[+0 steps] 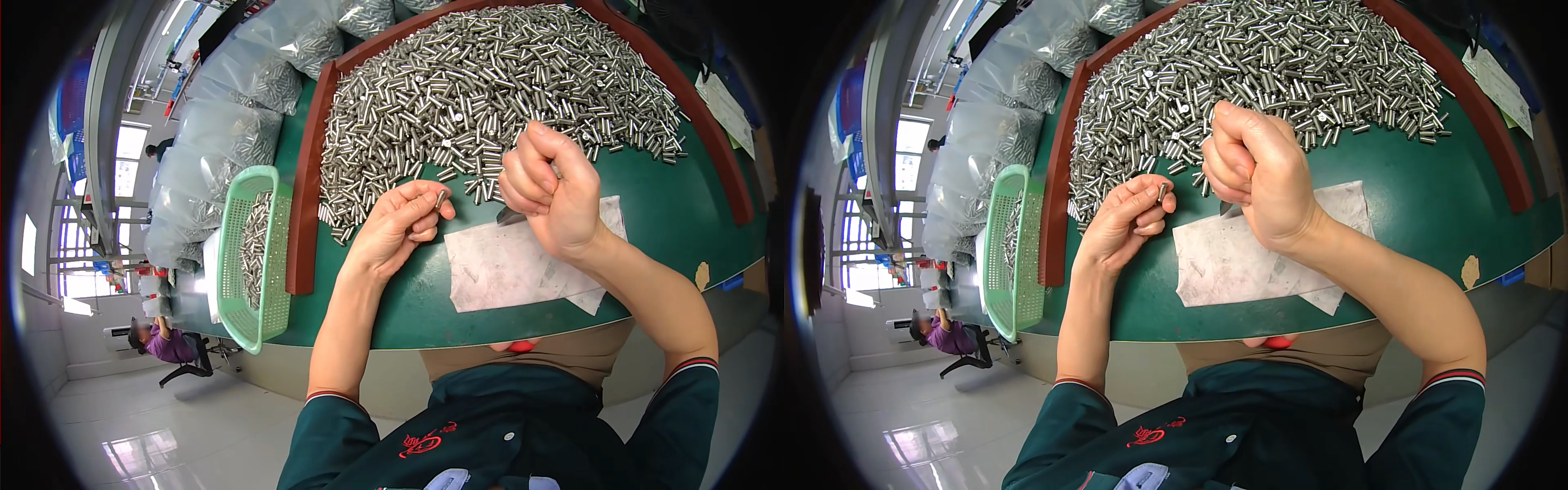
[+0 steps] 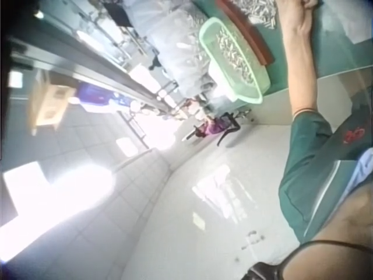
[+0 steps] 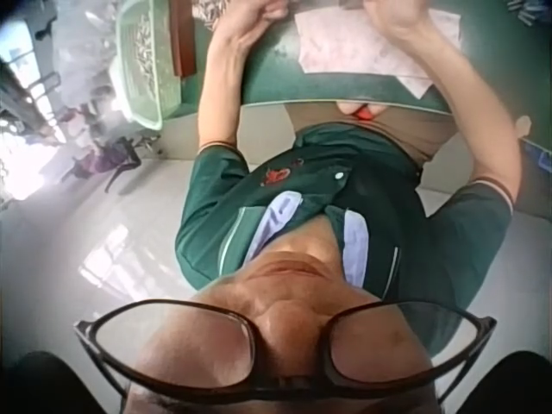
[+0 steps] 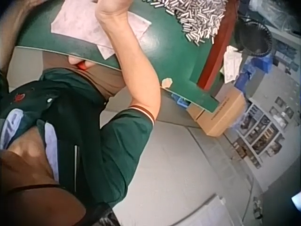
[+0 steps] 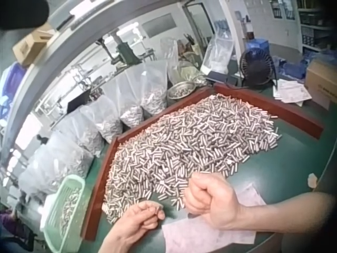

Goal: Manually assembling small metal pins by inserting components using a hand tool.

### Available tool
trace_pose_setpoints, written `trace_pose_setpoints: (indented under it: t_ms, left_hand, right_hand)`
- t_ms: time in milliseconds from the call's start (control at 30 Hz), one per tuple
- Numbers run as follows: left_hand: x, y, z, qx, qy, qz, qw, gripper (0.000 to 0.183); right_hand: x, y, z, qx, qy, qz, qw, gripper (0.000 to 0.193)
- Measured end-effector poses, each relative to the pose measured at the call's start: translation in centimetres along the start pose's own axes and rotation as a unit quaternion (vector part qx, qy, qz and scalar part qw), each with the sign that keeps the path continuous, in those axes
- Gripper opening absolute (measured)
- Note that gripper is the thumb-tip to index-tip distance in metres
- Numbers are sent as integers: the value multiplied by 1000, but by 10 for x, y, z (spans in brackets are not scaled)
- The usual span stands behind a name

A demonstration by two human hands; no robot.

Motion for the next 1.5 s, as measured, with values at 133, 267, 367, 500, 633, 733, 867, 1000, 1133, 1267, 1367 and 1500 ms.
trace_pose_setpoints:
  t_ms: [133,267,367,500,633,733,867,1000,1133,1267,1367,1500]
  left_hand:
    - [1,1,-1,3,-2,2,1000,13]
    - [1,2,-3,7,-5,4,1000,13]
    - [4,11,-11,5,41,109,993,10]
    - [-5,27,-24,15,134,381,915,10]
    - [-11,36,-30,27,239,550,800,13]
    - [-12,35,-31,34,242,560,791,13]
    - [-11,35,-31,35,243,558,793,13]
    - [-15,33,-30,33,274,551,787,14]
    - [-15,33,-31,36,283,547,787,14]
    - [-17,33,-29,35,285,541,791,14]
    - [-15,35,-31,41,275,544,792,13]
    - [-15,35,-31,49,267,535,800,13]
  right_hand:
    - [0,1,0,4,-1,-1,1000,40]
    - [1,1,0,5,-2,-5,1000,40]
    - [1,1,0,8,0,0,1000,41]
    - [5,1,-1,3,-1,-23,1000,40]
    - [11,3,-7,-22,18,-28,999,41]
    - [17,6,-11,-29,11,-54,998,41]
    - [22,7,-13,-42,7,-56,997,42]
    - [26,8,-13,-41,2,-64,997,42]
    - [26,9,-14,-43,3,-66,997,42]
    - [27,8,-15,-40,-6,-74,996,42]
    - [27,8,-15,-46,-7,-74,996,42]
    - [27,10,-17,-45,-5,-81,996,42]
Point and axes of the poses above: each hand's wrist, its own z-axis towards the middle knuckle, its own y-axis out of the palm, x = y × z, the point moved 1 cm from there along z, towards the middle knuckle, and after that the axes turned 11 degrees about x, right-handed, at the moved point
